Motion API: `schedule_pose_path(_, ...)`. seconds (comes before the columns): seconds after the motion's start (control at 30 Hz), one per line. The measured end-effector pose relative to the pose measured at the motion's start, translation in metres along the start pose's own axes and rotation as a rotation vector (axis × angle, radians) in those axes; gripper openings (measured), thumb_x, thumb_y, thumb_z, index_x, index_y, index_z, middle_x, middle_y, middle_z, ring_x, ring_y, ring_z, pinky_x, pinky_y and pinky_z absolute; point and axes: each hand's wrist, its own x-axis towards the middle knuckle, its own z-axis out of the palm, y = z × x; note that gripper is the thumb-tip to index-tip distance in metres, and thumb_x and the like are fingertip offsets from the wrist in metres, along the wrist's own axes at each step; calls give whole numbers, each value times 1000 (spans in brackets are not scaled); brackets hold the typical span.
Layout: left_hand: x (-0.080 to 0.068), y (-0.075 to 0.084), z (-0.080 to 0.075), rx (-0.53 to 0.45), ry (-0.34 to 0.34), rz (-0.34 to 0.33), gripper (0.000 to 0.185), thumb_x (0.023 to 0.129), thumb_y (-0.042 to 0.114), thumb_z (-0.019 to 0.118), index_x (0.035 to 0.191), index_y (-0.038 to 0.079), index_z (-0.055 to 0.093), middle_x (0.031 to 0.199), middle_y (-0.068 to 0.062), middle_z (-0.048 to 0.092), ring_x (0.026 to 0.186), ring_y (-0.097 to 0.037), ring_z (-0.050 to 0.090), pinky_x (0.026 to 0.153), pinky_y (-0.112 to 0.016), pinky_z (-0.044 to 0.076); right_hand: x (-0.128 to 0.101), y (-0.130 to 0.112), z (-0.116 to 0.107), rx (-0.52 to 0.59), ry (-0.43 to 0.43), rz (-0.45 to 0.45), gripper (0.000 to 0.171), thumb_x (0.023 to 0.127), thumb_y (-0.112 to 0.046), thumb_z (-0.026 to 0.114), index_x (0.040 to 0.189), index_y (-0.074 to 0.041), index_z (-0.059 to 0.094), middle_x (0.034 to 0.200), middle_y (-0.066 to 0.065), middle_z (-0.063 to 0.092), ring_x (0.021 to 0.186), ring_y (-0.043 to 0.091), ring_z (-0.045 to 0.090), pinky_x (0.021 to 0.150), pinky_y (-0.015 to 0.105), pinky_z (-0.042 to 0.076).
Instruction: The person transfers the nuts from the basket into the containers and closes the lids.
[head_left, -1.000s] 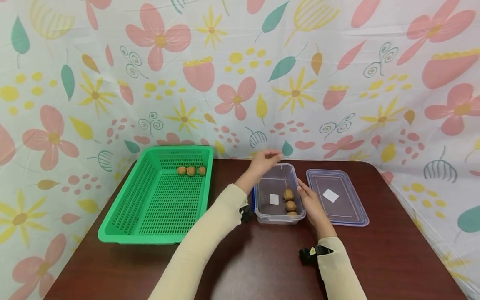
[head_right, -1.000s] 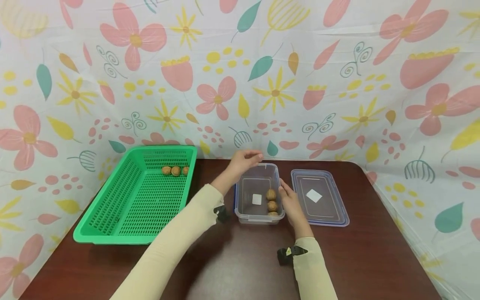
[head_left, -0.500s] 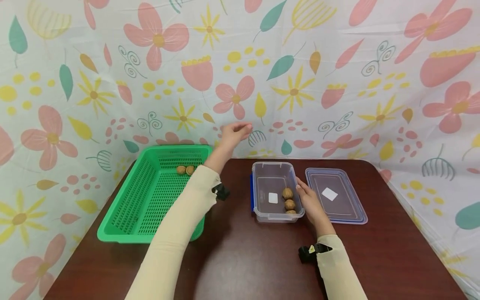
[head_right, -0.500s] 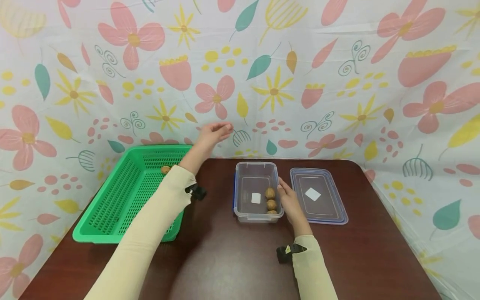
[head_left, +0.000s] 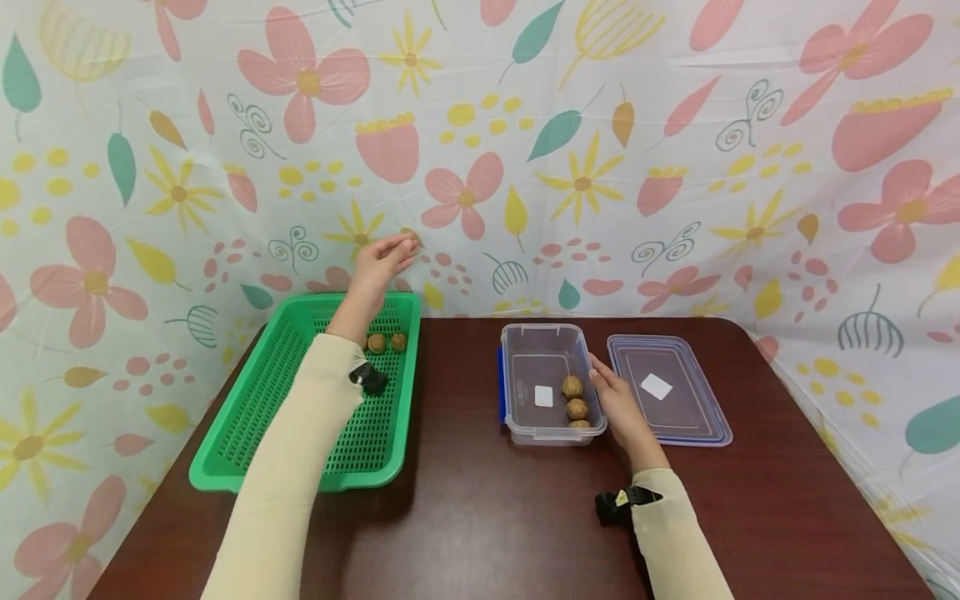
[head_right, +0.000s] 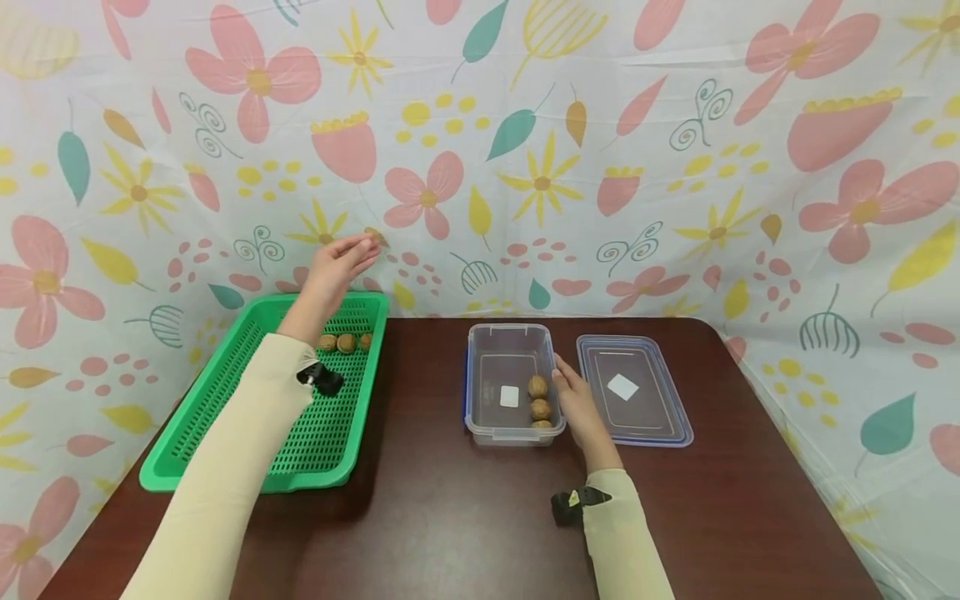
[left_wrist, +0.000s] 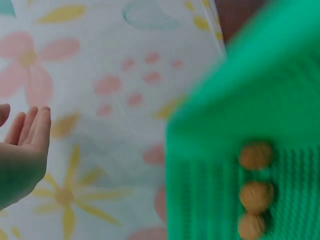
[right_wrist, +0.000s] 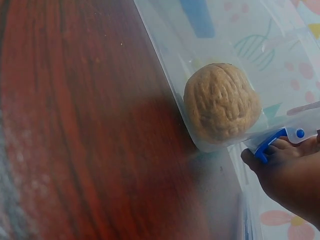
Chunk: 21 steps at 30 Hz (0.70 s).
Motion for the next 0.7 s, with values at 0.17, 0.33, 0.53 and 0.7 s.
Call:
schedule_pose_path(0.17, -7, -11, -40, 55, 14, -47, 47, 97, 14, 58, 139, -5, 46, 142, -22, 45, 130, -26, 48, 108, -36, 38, 0, 1, 1, 12, -7, -2, 50, 107, -21, 32, 154, -6, 21, 157, 18, 19, 143, 33, 17, 117, 49, 16)
schedule_pose_path(0.33, -16, -25, -70, 103, 37, -129, 49, 99, 11, 54, 143, -5, 40, 147, -22, 39, 134, -28, 42, 111, -38, 34, -1, 1, -1, 16, -1, -8, 50, 107, -20, 31, 154, -6, 21, 157, 18, 20, 143, 32, 17, 117, 48, 15)
schedule_pose_path(0.53, -16, -55, -98, 188, 60, -259, 50, 100, 14, 53, 146, 1, 38, 152, -14, 34, 138, -26, 35, 113, -37, 30, -3, 0, -2, 2, 11, -6, 50, 107, -21, 32, 153, -7, 22, 157, 18, 21, 143, 32, 18, 117, 48, 16)
schedule_pose_path(0.7, -18, -76, -114, 265, 50, -354, 50, 101, 16, 51, 148, 4, 37, 154, -14, 31, 140, -27, 32, 114, -37, 29, -6, -1, -3, 3, 12, 1, 49, 107, -19, 32, 153, -6, 22, 157, 18, 20, 143, 33, 17, 117, 48, 16)
